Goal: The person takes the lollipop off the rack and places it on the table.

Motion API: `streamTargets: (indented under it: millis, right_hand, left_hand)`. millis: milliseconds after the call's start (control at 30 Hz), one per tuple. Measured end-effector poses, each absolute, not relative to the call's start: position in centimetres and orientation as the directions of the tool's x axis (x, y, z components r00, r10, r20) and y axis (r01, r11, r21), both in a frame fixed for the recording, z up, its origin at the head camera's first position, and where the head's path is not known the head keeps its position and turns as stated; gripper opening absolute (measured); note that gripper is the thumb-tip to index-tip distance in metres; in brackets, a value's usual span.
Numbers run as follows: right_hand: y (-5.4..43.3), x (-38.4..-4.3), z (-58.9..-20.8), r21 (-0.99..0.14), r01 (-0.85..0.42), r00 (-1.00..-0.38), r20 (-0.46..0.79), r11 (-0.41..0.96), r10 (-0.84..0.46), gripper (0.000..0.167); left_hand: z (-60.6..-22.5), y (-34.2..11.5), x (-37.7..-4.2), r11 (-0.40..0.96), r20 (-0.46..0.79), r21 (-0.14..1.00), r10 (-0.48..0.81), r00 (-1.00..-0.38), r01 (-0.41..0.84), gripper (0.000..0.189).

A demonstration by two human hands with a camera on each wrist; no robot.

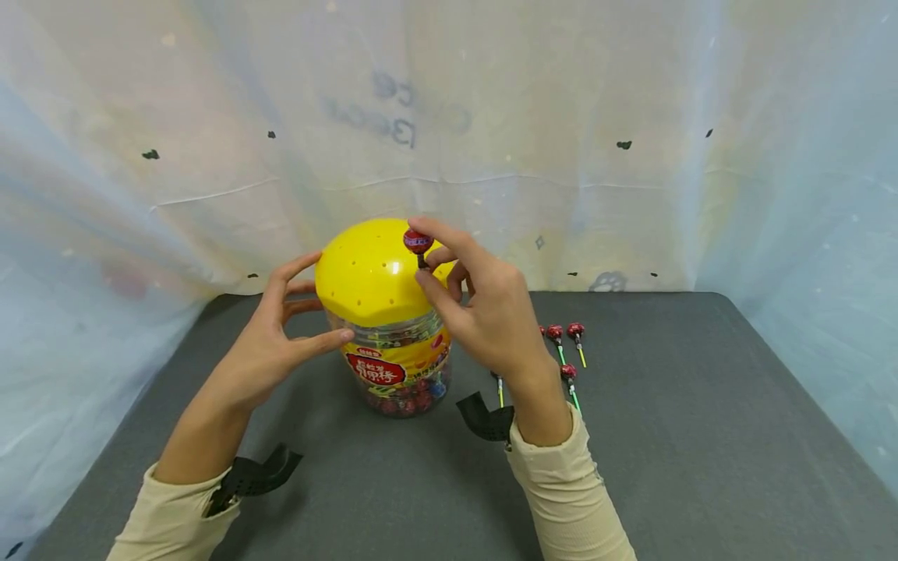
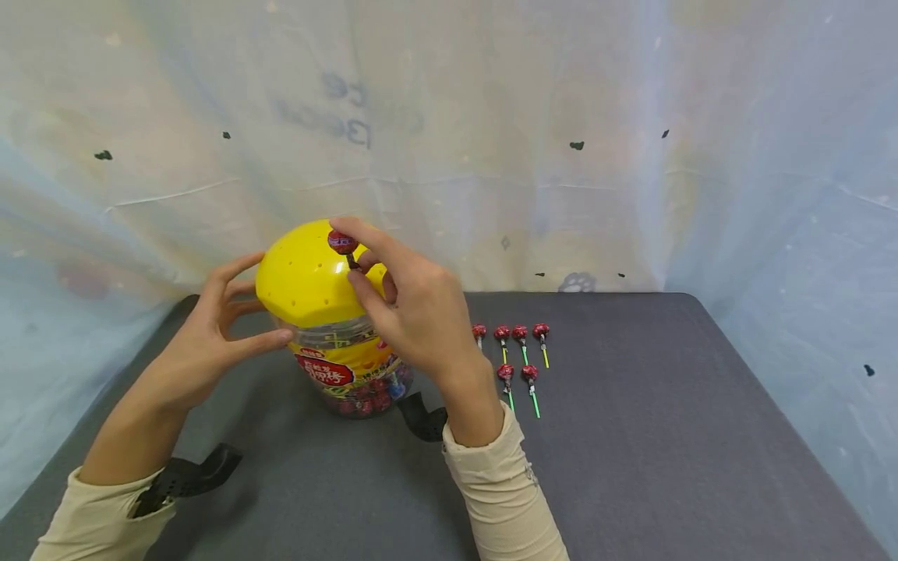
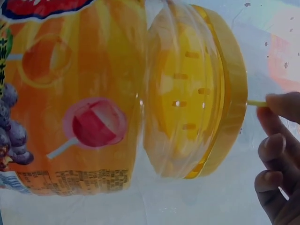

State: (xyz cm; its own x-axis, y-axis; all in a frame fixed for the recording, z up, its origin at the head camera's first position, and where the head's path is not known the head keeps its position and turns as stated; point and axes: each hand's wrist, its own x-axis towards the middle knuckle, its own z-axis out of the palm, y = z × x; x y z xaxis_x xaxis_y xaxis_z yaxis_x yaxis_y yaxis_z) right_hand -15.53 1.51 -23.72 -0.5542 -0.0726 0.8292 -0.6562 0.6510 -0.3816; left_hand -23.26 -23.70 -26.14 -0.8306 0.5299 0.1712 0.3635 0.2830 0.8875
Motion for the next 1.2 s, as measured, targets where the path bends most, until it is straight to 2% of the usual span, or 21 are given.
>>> streamTargets:
  millis: [167, 567, 900, 1200]
  right_hand:
    - [1.6, -15.4, -23.6, -0.415, -0.670, -0.542, 0.840, 0.616, -0.023, 0.047]
    - [2.2, -14.9, -23.8, -0.485, -0.671, -0.592, 0.805, 0.561, -0.012, 0.050]
    - [2.7, -14.0, -24.3, -0.528, -0.625, -0.662, 0.749, 0.575, -0.032, 0.051]
    - [4.0, -13.5, -25.3, -0.541, -0.507, -0.768, 0.636, 0.671, -0.067, 0.050]
  left_hand:
    - [-26.1, -23.7, -23.1, 0.279, 0.171, 0.890, 0.530, -0.831, 0.361, 0.094]
    - [-26.2, -23.5, -23.3, 0.281, 0.180, 0.885, 0.529, -0.829, 0.371, 0.094]
    - [-26.5, -23.7, -23.5, 0.291, 0.189, 0.875, 0.530, -0.827, 0.386, 0.092]
    - [-26.6, -23.7, -23.6, 0.287, 0.192, 0.877, 0.526, -0.828, 0.386, 0.091]
